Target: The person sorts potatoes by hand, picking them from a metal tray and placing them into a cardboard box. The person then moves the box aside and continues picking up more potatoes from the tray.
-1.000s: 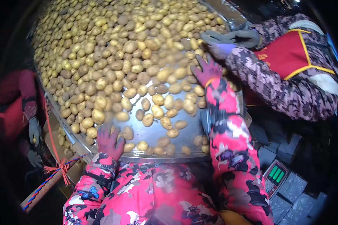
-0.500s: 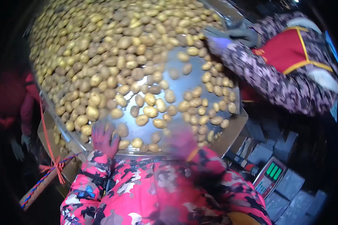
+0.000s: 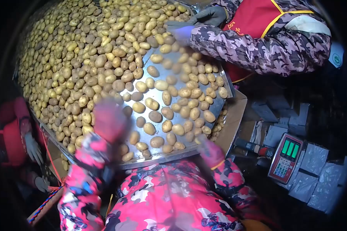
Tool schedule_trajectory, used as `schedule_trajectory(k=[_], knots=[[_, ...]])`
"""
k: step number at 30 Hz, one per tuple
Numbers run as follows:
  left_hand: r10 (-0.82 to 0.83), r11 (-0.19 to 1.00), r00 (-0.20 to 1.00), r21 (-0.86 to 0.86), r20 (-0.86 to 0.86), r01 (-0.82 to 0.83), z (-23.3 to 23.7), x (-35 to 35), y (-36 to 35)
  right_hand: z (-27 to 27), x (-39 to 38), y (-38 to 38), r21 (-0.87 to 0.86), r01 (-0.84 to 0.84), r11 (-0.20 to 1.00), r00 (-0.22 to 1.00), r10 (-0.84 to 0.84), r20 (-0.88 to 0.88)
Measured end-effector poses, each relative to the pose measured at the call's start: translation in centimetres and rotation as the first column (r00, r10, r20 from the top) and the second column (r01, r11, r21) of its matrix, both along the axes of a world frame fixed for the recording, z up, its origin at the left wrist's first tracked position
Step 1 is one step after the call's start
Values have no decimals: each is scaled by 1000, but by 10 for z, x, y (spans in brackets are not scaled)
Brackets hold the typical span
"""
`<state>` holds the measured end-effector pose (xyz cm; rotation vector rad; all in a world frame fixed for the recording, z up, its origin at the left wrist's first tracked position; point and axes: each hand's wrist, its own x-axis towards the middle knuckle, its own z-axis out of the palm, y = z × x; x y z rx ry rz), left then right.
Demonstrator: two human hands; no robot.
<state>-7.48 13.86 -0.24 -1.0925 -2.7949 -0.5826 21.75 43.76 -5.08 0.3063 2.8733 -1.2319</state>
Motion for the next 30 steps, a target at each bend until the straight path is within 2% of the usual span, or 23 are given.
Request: schedule_trajectory(k=[1,2,3,4,5,6,7,9,10,12,13,14,15,17,19,20,21,22,23,24,25,27,30], knots=[[5,984,998,-177,-67,-17,-8,-43,-40,5,10,9,0,123,992,981,-122,149],[236,933,948,-222,-216,-283,-36,-77,-82,7,11,15,59,158,986,972,-166,166],[349,880,903,-243,-250,-408,-49,-86,-92,8,11,21,116,191,975,961,-210,181],[455,810,845,-263,-280,-524,-56,-93,-98,9,4,27,216,146,965,983,-166,74],[477,803,858,-303,-191,-513,-63,-89,-105,8,-6,35,317,109,942,994,-106,-28],[496,796,862,-345,-100,-498,-63,-83,-108,0,-18,43,312,118,943,993,-112,-36],[474,858,880,-221,-3,-463,-41,-63,-87,-7,-36,49,387,129,913,991,-107,-79],[221,864,967,-436,-124,-253,-31,-26,-67,-7,-87,51,494,143,858,987,-89,-131],[100,920,995,-381,-9,-96,-26,-8,-52,-4,-118,45,531,147,834,986,-80,-148],[-16,973,983,-226,182,58,-25,39,-17,-9,-168,32,578,194,793,975,-89,-205],[-8,988,961,-143,275,50,-33,63,-7,-33,-181,22,550,165,819,983,-87,-164],[-86,973,945,-177,315,148,-35,78,-9,-55,-192,9,525,131,841,990,-80,-119],[-165,948,919,-201,359,248,-36,92,-12,-37,-185,-26,653,28,757,998,13,-57],[-313,929,884,-81,347,361,-40,95,-39,34,-163,-71,595,-328,734,945,269,188],[-189,974,920,-50,343,219,-42,103,-84,31,-157,-70,414,-512,753,853,388,349],[-101,990,944,-63,314,127,-44,106,-109,-7,-149,-46,288,-508,812,835,382,396],[194,960,965,-234,174,-151,-40,108,-137,-19,-152,-19,280,-447,850,881,364,301],[253,951,946,-233,204,-204,-40,109,-139,-31,-156,8,266,-389,882,917,344,203],[310,938,922,-234,230,-257,-40,109,-139,-27,-187,21,442,-306,843,946,320,45],[302,932,929,-270,213,-242,-41,109,-134,-21,-218,33,595,-168,786,951,289,-113],[297,923,935,-307,193,-230,-43,110,-122,-11,-252,30,789,-50,612,940,296,-169],[278,926,933,-320,229,-198,-56,110,-108,-50,-295,39,777,-162,609,930,358,-87],[213,961,938,-233,275,-150,-50,102,-93,-57,-306,16,736,-95,670,956,268,-122]])
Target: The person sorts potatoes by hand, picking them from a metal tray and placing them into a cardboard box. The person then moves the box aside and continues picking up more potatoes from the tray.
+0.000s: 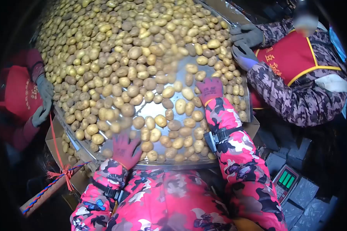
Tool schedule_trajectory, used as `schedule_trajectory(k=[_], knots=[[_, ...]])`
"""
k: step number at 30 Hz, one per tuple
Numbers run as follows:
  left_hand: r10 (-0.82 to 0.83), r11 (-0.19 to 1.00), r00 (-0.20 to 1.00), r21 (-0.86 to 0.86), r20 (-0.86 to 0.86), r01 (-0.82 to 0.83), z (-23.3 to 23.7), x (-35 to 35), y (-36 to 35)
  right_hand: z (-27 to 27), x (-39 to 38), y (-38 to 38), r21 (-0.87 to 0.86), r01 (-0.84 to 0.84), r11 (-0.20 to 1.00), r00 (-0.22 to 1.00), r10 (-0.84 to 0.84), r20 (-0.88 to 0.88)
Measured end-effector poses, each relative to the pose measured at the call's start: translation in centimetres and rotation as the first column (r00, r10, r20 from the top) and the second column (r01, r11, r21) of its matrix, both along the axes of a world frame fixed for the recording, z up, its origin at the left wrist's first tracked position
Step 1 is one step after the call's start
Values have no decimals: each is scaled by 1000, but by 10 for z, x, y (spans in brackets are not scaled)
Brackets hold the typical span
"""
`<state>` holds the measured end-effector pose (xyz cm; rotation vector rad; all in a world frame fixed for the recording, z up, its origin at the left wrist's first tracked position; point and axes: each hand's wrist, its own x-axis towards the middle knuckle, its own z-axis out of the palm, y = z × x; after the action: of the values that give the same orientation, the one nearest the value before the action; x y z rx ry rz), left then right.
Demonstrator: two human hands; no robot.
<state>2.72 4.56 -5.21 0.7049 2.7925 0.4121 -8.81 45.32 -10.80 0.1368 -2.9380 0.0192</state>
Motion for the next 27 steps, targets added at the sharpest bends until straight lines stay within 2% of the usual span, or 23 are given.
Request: schedule_trajectory(k=[2,3,4,5,6,7,8,9,11,12,13,15,16,18,21,23,24,25,26,27], knots=[[-22,983,999,182,36,15,13,-16,6,6,-7,-13,-26,54,998,998,-54,-13],[-10,940,999,341,51,-8,21,-25,14,30,-16,-31,-41,75,996,997,-76,-24],[12,872,998,487,67,-43,29,-29,23,58,2,-55,-149,-20,989,999,24,22],[36,619,860,665,509,-419,24,-23,34,66,15,-77,-355,-198,914,979,201,-29],[-34,382,646,607,763,-697,36,-25,51,100,29,-111,-427,-279,860,948,316,17],[-215,231,499,540,840,-809,43,-33,59,106,43,-134,-441,-425,790,903,401,-152],[-222,207,572,611,790,-764,46,-34,58,111,52,-148,-461,-516,722,853,485,-195],[-232,187,640,679,733,-710,48,-34,55,124,57,-153,-521,-533,667,841,487,-238],[-145,315,704,707,695,-633,69,-27,39,150,56,-148,-671,-503,546,855,428,-292],[-106,383,734,709,671,-592,81,-23,31,121,66,-135,-685,-365,630,915,379,-138],[-56,356,738,704,672,-614,93,-18,26,124,76,-132,-626,-266,733,932,361,27],[40,293,739,699,672,-652,111,-5,20,92,104,-134,-567,-302,766,888,442,124],[67,218,741,714,669,-665,112,2,16,75,114,-131,-500,-354,791,847,498,188],[85,207,751,726,655,-656,113,16,2,45,123,-121,-359,-470,807,752,579,316],[141,185,753,730,643,-658,106,43,-18,32,96,-108,-162,-330,930,923,354,151],[135,165,759,741,637,-651,105,51,-28,33,79,-88,-56,-224,973,953,231,198],[113,142,772,759,625,-635,105,53,-32,34,76,-87,-180,-180,967,970,205,131],[92,120,785,776,613,-620,105,55,-36,33,75,-83,-182,-212,960,968,232,98],[79,28,780,781,620,-624,91,58,-37,26,72,-84,-201,-259,945,960,275,54],[95,-52,779,785,620,-618,84,62,-49,31,74,-95,-330,-308,892,944,329,7]])
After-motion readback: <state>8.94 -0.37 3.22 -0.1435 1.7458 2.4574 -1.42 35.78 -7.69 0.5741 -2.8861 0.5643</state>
